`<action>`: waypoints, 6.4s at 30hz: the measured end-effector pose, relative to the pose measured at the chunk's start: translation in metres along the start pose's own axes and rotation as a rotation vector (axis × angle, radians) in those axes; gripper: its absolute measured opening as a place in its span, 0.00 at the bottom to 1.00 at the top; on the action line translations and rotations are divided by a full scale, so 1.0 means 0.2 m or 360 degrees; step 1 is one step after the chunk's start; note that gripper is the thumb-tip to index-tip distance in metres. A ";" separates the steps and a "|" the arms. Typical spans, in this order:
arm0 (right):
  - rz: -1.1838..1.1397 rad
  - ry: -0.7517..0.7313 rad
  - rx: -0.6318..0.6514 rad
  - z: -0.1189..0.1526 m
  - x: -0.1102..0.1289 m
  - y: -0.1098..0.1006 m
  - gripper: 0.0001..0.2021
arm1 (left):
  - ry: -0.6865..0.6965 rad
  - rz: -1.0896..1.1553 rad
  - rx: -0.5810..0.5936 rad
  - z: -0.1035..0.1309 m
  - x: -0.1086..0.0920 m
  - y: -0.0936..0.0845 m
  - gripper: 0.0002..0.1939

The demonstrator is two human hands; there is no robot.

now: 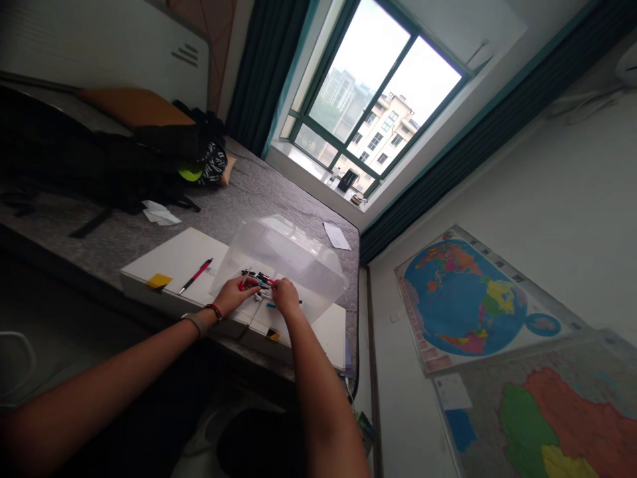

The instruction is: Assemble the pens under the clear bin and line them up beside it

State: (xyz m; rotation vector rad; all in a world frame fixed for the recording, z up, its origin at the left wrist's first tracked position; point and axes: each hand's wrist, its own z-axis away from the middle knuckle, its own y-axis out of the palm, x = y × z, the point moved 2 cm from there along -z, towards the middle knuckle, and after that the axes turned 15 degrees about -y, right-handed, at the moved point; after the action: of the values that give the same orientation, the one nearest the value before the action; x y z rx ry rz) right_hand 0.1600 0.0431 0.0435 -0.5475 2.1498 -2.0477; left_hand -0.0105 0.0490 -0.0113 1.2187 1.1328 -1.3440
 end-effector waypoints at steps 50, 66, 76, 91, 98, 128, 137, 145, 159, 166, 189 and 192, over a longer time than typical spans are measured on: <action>-0.0868 -0.0243 -0.0285 -0.05 0.18 -0.14 0.09 | -0.0034 0.0144 0.0208 0.00 0.01 -0.01 0.20; -0.0773 -0.0183 -0.0183 -0.03 0.16 -0.13 0.08 | -0.0034 -0.0072 0.0198 0.01 0.02 -0.01 0.20; -0.1369 0.0326 -0.0631 0.20 0.09 0.07 0.18 | -0.0039 0.0007 0.0169 -0.01 0.02 -0.01 0.22; -0.2070 0.0499 -0.1013 0.30 0.00 0.30 0.18 | 0.0057 -0.0513 0.0358 0.05 -0.07 0.03 0.25; -0.2665 0.0671 -0.1390 0.35 -0.03 0.29 0.17 | 0.0219 -0.1344 0.0365 0.13 -0.15 0.07 0.23; -0.2411 0.0511 -0.1169 0.37 -0.03 0.26 0.10 | 0.0458 -0.1827 0.0477 0.14 -0.17 0.09 0.20; -0.2583 0.0466 -0.1177 0.38 -0.03 0.29 0.18 | 0.0619 -0.2046 0.0469 0.13 -0.21 0.20 0.29; -0.2520 0.0486 -0.1115 0.34 -0.04 0.33 0.15 | 0.0596 -0.1937 0.0514 0.13 -0.14 0.17 0.31; -0.2109 0.0469 -0.1042 0.31 -0.02 0.35 0.16 | 0.0655 -0.1951 0.0570 0.15 -0.13 0.16 0.30; -0.1739 0.0432 -0.0983 0.33 0.00 0.33 0.22 | 0.0679 -0.1936 0.0582 0.15 -0.14 0.14 0.30; -0.1818 0.0320 -0.0904 0.31 -0.01 0.37 0.15 | 0.0562 -0.1791 0.0601 0.14 -0.14 0.14 0.27; -0.1807 0.0304 -0.0864 0.31 -0.02 0.38 0.14 | 0.0559 -0.1790 0.0610 0.14 -0.15 0.14 0.26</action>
State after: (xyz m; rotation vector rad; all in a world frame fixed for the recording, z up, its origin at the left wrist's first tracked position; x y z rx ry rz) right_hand 0.1706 -0.0124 -0.0358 -2.1068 2.8796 -1.8213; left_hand 0.0163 0.0203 0.0193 1.1119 2.0383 -2.3054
